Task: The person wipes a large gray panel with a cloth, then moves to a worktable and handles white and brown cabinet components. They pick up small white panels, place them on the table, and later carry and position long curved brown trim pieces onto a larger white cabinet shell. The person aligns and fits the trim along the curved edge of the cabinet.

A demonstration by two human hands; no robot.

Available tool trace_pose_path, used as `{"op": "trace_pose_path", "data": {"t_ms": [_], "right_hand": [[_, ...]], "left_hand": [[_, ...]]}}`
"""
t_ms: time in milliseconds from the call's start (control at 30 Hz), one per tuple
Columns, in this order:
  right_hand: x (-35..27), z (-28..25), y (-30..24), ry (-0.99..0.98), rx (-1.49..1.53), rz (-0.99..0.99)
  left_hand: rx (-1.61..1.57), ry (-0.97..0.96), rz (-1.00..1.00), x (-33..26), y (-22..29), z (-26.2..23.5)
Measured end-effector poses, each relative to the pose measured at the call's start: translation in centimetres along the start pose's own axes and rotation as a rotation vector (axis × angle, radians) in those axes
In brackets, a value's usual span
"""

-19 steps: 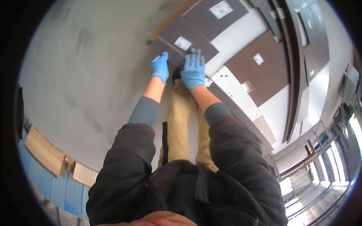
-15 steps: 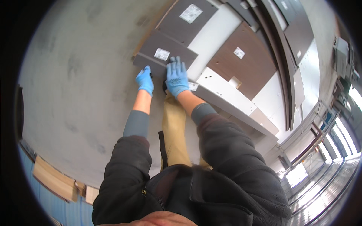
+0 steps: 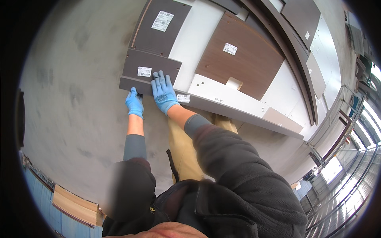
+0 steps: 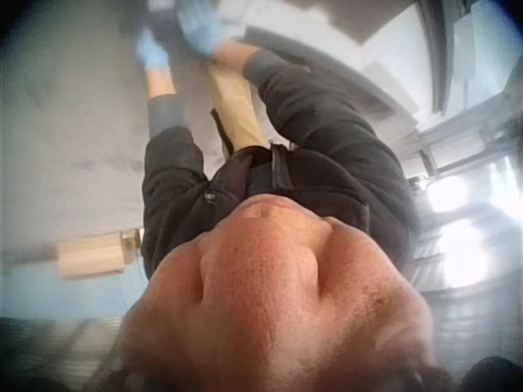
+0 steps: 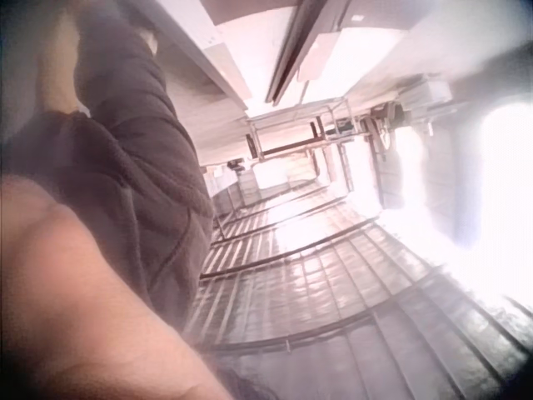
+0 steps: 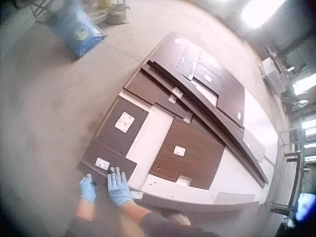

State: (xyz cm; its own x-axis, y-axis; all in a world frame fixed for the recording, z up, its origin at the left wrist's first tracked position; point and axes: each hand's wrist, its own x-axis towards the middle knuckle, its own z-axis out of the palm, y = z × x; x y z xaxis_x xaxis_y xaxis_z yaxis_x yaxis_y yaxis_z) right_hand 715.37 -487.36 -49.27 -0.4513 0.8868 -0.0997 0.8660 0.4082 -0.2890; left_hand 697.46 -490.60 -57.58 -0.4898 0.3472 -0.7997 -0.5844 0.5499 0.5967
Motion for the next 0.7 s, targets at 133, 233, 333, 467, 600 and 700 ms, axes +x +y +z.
{"op": "trace_pose_path", "data": {"t_ms": [133, 233, 333, 467, 600, 700], "right_hand": [[0.0, -1.8, 1.6, -0.039, 0.148, -0.024], [-0.1, -4.8, 6.0, -0.141, 0.307, -0.061], [0.0, -9.1, 15.7, 0.193, 0.228, -0.142], [-1.6, -15.3, 32.9, 0.339, -0.102, 0.096], [-5.0, -19.5, 48.4, 0.293, -0.406, 0.430], [-6.8, -20.8, 56.9, 0.085, -0.565, 0.698]], "left_hand": [[0.037, -0.054, -0.047, 1.0, -0.1, -1.2], [0.117, -0.077, -0.028, 1.1, 0.2, -1.5], [0.266, 0.050, 0.091, -0.3, 1.1, -0.4], [0.539, 0.296, 0.332, -5.4, 2.2, 1.9], [0.679, 0.315, 0.432, -10.7, 1.3, 3.7], [0.926, 0.343, 0.568, -13.2, -0.2, 4.5]]}}
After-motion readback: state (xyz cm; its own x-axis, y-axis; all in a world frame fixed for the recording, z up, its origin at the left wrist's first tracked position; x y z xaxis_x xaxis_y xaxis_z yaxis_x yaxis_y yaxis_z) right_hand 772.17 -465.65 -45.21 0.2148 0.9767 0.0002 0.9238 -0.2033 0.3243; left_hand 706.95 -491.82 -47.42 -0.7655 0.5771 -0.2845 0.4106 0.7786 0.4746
